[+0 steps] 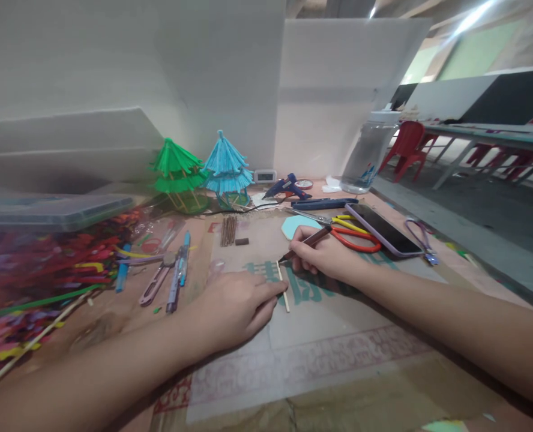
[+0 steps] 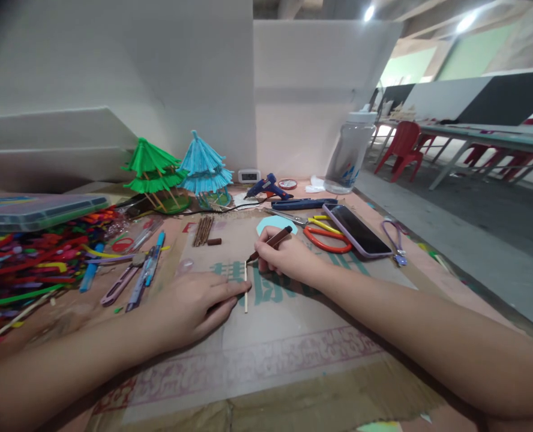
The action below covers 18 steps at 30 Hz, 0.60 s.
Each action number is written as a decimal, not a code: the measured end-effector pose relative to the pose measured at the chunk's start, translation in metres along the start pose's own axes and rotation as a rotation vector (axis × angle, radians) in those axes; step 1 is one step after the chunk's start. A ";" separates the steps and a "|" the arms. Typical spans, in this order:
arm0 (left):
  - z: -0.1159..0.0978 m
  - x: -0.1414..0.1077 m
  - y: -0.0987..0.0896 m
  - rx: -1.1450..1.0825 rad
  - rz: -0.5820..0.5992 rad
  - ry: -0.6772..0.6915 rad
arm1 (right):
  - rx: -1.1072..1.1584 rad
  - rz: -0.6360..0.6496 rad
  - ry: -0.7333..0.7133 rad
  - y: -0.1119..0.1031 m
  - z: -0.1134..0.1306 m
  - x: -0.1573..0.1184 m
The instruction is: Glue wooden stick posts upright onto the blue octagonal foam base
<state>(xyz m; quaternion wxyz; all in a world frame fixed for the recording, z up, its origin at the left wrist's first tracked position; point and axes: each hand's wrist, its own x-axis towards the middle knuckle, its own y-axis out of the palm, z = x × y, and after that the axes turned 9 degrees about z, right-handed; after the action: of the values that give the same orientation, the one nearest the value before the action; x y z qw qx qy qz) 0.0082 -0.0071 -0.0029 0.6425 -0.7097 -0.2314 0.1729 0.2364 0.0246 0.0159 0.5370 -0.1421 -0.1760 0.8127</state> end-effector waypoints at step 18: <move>0.000 0.000 0.000 -0.005 -0.021 0.018 | -0.002 0.018 0.001 -0.001 -0.003 0.001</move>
<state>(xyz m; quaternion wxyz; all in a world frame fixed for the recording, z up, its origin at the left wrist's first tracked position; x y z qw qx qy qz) 0.0088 -0.0073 -0.0027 0.6446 -0.7103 -0.2334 0.1593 0.2381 0.0262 0.0141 0.5297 -0.1447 -0.1753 0.8172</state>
